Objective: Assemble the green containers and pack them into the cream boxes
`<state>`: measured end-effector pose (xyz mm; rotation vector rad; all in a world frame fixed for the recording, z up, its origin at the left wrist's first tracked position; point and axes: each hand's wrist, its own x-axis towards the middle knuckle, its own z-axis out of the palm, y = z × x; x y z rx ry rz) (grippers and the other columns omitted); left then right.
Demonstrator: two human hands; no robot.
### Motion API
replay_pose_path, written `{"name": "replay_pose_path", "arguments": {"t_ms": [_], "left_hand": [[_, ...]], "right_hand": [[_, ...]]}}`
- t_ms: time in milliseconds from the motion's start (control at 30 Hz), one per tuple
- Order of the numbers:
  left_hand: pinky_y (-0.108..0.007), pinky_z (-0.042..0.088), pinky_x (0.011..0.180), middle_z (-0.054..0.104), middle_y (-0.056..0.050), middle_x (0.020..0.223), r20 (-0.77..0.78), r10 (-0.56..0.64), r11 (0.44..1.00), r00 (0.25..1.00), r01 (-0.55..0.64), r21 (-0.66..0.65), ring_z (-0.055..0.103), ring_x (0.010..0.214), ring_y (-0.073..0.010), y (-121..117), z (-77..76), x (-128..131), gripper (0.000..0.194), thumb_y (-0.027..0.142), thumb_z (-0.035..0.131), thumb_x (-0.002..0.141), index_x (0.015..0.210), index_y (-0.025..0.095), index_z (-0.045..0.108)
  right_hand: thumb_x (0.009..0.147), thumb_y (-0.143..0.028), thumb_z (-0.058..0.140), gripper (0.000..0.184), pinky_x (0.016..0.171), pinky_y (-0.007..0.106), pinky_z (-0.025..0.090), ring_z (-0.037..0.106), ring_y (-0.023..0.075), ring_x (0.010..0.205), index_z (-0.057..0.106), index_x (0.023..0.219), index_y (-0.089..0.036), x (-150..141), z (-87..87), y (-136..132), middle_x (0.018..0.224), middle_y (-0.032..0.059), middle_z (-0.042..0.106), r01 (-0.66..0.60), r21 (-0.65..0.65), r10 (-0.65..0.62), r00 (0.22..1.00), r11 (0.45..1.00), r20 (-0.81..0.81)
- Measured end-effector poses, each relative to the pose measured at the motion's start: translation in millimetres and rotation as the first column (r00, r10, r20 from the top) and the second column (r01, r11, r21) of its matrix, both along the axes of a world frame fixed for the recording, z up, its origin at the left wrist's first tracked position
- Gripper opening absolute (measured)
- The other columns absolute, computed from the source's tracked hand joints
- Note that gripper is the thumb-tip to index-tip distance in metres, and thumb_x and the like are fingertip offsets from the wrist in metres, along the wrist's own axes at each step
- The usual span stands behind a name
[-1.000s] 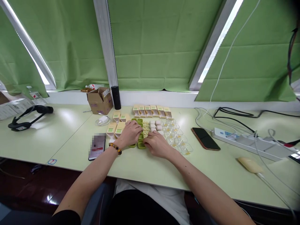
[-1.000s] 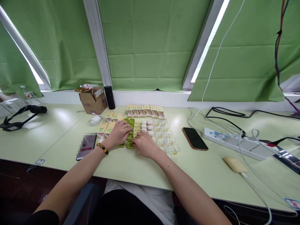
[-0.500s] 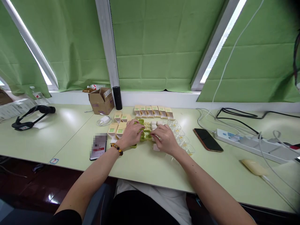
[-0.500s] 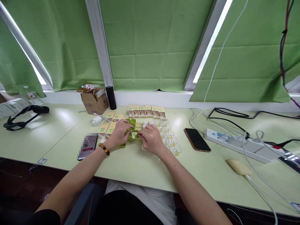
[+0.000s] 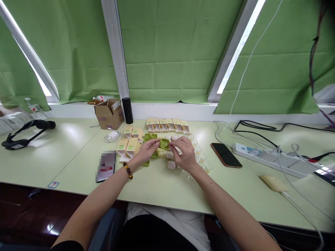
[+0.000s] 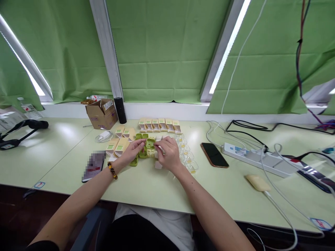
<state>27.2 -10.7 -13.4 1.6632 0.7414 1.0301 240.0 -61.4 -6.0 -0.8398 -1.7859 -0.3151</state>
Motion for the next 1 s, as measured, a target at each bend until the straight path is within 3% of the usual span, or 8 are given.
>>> {"name": "replay_pose_path", "arguments": {"t_ms": [100,200,400,567,800,1000], "left_hand": [[-0.028,0.05,0.07,0.068,-0.006,0.093,0.147,-0.149,0.974,0.978,0.171,-0.149,0.062,0.074,-0.013,-5,-0.5,5,0.059,0.07,0.075,0.085,0.106,0.016,0.071],[-0.03,0.054,0.076,0.071,-0.01,0.105,0.312,-0.246,0.921,0.918,0.322,-0.222,0.069,0.094,-0.0197,-14,1.7,9,0.049,0.062,0.081,0.084,0.098,0.017,0.068],[-0.048,0.058,0.096,0.072,-0.015,0.121,0.455,-0.263,0.883,0.851,0.402,-0.241,0.071,0.116,-0.0307,-24,6.1,11,0.041,0.054,0.08,0.089,0.106,0.018,0.068],[-0.052,0.056,0.104,0.071,-0.018,0.132,0.5,-0.233,0.902,0.834,0.377,-0.209,0.068,0.126,-0.0345,-20,9.0,7,0.048,0.05,0.084,0.086,0.118,0.018,0.069],[-0.052,0.053,0.111,0.074,-0.014,0.127,0.561,-0.131,0.937,0.818,0.287,-0.2,0.07,0.124,-0.0305,-12,11.5,-4,0.046,0.044,0.089,0.081,0.116,0.02,0.07],[-0.05,0.054,0.11,0.073,-0.012,0.125,0.505,-0.097,0.974,0.857,0.185,-0.127,0.072,0.115,-0.0268,-10,7.9,-4,0.051,0.044,0.089,0.081,0.123,0.021,0.07]], "right_hand": [[0.097,-0.015,0.061,0.015,0.075,0.042,0.047,0.062,0.0254,0.081,0.073,0.094,-0.024,-4,1.7,-3,0.081,0.0057,0.077,0.014,-0.011,-0.014,1.0,1.0,-0.001],[0.097,-0.016,0.06,0.017,0.078,0.044,0.049,0.062,0.0263,0.083,0.074,0.094,-0.024,-6,1.0,-4,0.081,0.0065,0.076,0.028,-0.044,-0.028,1.0,0.999,0.001],[0.097,-0.015,0.058,0.023,0.077,0.046,0.054,0.064,0.0271,0.084,0.075,0.109,-0.025,-9,-6.0,-1,0.087,0.0078,0.077,-0.036,-0.029,0.035,0.999,0.999,-0.037],[0.097,-0.012,0.057,0.035,0.076,0.045,0.057,0.066,0.0279,0.089,0.066,0.128,-0.025,-8,-4.7,-2,0.097,0.0092,0.078,-0.053,0.062,0.06,0.99,0.997,-0.124],[0.097,-0.012,0.057,0.021,0.071,0.042,0.053,0.062,0.0262,0.08,0.071,0.107,-0.023,-3,-5.5,2,0.086,0.0089,0.076,0.067,0.076,-0.062,0.996,0.995,-0.058],[0.096,-0.012,0.056,0.02,0.07,0.042,0.051,0.062,0.0261,0.078,0.072,0.1,-0.023,-6,-11.5,2,0.084,0.0089,0.078,0.038,0.107,-0.05,0.993,0.993,0.104]]}}
